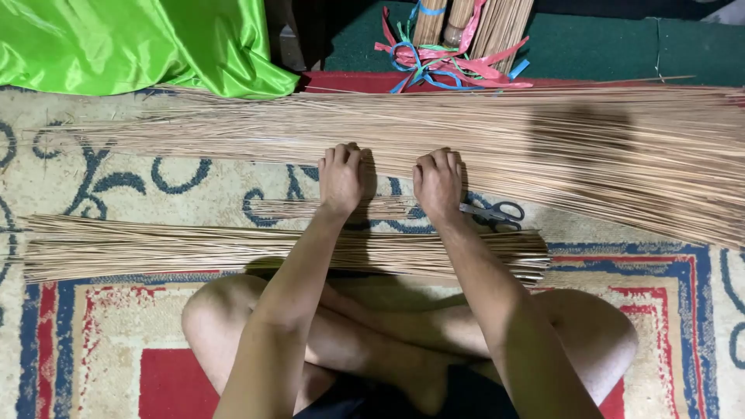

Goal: Weaving and assembling the body of a fan using wooden sticks and string while sitting on the floor.

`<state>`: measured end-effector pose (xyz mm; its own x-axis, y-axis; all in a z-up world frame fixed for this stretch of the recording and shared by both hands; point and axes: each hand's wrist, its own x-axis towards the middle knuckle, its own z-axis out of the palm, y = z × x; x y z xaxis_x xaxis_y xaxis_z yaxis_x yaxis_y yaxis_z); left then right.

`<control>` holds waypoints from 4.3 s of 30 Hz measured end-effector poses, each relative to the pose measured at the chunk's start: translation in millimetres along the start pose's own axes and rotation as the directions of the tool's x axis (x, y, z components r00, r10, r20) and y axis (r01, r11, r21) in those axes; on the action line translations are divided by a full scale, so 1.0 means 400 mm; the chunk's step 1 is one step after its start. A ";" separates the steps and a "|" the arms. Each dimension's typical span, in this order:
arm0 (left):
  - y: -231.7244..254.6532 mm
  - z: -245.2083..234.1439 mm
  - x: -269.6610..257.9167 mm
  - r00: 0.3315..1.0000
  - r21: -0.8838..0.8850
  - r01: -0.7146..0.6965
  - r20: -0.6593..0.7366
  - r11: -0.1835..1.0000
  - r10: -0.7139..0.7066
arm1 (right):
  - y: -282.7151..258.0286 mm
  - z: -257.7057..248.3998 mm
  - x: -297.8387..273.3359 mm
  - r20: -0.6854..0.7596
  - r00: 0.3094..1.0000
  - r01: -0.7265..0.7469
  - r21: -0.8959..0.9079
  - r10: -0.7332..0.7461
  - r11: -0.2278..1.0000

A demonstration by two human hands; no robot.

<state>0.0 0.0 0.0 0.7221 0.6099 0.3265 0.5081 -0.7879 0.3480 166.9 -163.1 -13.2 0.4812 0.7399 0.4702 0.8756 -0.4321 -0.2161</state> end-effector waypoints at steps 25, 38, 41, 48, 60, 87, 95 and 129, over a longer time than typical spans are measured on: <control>-0.021 -0.039 0.099 0.990 0.152 -0.130 -0.035 0.980 0.137 | -0.023 -0.107 0.061 -0.102 0.995 0.021 0.026 -0.018 0.999; 0.056 -0.209 -0.065 0.940 0.146 -0.340 0.020 0.929 0.341 | 0.113 -0.161 -0.072 0.102 0.968 0.228 0.006 -0.227 0.974; 0.071 -0.212 -0.099 0.955 0.123 -0.295 0.073 0.948 0.288 | 0.097 -0.159 -0.102 0.091 0.965 0.244 0.025 -0.245 0.970; 0.161 -0.176 -0.186 0.938 0.102 -0.344 0.073 0.934 0.337 | -0.074 -0.185 -0.127 0.071 0.922 0.369 0.126 -0.380 0.921; -0.022 -0.366 -0.236 0.952 0.127 -0.280 0.164 0.952 0.258 | 0.162 -0.350 -0.220 0.210 0.945 0.236 0.097 -0.251 0.967; 0.403 -0.316 -0.193 0.823 0.074 -0.365 0.491 0.928 0.285 | -0.001 -0.459 -0.205 0.380 0.912 -0.051 0.476 -0.153 0.878; 0.265 -0.302 -0.201 0.852 0.042 -0.349 0.430 0.936 0.298 | 0.129 -0.590 -0.193 0.561 0.828 -0.213 0.345 -0.018 0.914; 0.208 -0.236 -0.274 0.892 0.081 -0.336 0.346 0.938 0.290 | 0.017 -0.187 -0.480 0.632 0.774 0.153 -0.129 -0.037 0.980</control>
<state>-81.3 -124.5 76.2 0.9541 0.2863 0.0877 0.2721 -0.9512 0.1453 77.2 -346.7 -40.9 0.3671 0.9148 -0.1685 0.9258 -0.3770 -0.0296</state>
